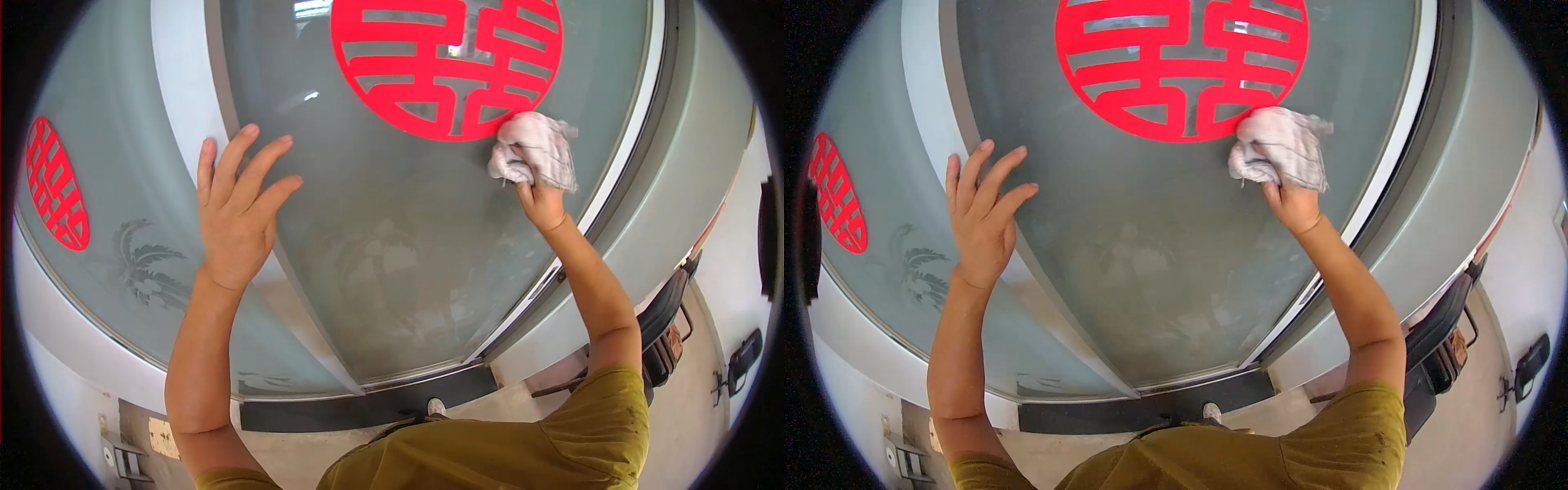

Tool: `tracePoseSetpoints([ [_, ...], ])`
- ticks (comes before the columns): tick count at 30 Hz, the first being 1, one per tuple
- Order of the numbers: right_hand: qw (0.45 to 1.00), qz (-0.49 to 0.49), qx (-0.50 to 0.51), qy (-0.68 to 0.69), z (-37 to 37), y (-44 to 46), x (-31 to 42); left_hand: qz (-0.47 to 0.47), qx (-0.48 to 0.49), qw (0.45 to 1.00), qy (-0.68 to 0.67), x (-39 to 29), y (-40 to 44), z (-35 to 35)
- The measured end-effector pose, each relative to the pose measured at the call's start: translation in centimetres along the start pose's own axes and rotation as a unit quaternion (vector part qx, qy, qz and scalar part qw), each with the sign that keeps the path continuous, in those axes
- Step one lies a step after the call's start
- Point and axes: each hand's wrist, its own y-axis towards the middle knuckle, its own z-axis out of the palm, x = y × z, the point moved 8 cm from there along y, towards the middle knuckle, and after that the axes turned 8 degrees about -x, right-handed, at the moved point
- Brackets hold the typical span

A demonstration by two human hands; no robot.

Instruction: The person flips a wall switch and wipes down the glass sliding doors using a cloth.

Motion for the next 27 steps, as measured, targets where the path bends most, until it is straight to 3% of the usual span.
tracePoseSetpoints([
  [2,0.977,0.178,-0.002,0.12,1.9,-2.6,-0.9,-0.001,-0.001,1.0,0.004,0.1,-0.2,0.0],
  [3,1.0,0.024,-0.011,-0.012,2.3,-1.7,2.1,0.002,-0.005,1.0,0.005,0.0,0.0,0.1],
  [4,0.999,-0.038,-0.03,-0.001,2.6,-0.1,4.9,0.006,-0.004,1.0,0.002,-0.1,0.1,0.1],
  [7,0.996,0.003,-0.059,0.066,4.3,3.2,8.4,0.008,0.001,1.0,0.007,-0.3,-0.1,0.1],
  [9,0.989,-0.095,-0.101,0.052,4.9,4.3,11.2,0.007,-0.005,1.0,0.021,-0.1,0.0,0.1],
  [12,0.996,-0.049,-0.044,0.064,7.3,3.8,11.8,0.012,0.0,1.0,0.028,-0.2,0.0,0.0],
  [14,0.969,-0.23,0.047,0.074,7.5,4.4,14.0,0.02,0.002,0.999,0.025,-0.4,0.2,0.2],
  [17,0.976,-0.187,0.056,-0.096,5.0,2.8,7.5,0.019,0.01,0.999,0.029,0.1,-0.2,0.1],
  [18,0.985,-0.085,0.028,-0.148,3.8,2.0,3.6,0.02,0.008,0.999,0.025,0.1,-0.3,0.1],
  [21,0.995,0.051,-0.083,-0.011,-0.5,0.3,-4.0,0.015,0.014,0.999,0.035,0.5,-0.4,0.3],
  [23,0.958,0.196,-0.166,0.127,-0.4,-0.4,-3.5,0.015,0.021,0.998,0.049,0.8,-0.5,0.6],
  [24,0.976,0.08,-0.193,0.055,-0.3,0.2,-0.5,0.029,0.013,0.998,0.055,0.7,-0.5,0.6],
  [25,0.986,0.036,-0.164,0.018,1.5,-0.1,2.2,0.026,0.024,0.998,0.054,0.8,-0.6,0.8],
  [27,0.997,0.038,0.066,0.024,7.0,-2.7,7.5,0.037,0.008,0.998,0.056,0.8,-0.6,0.6],
])
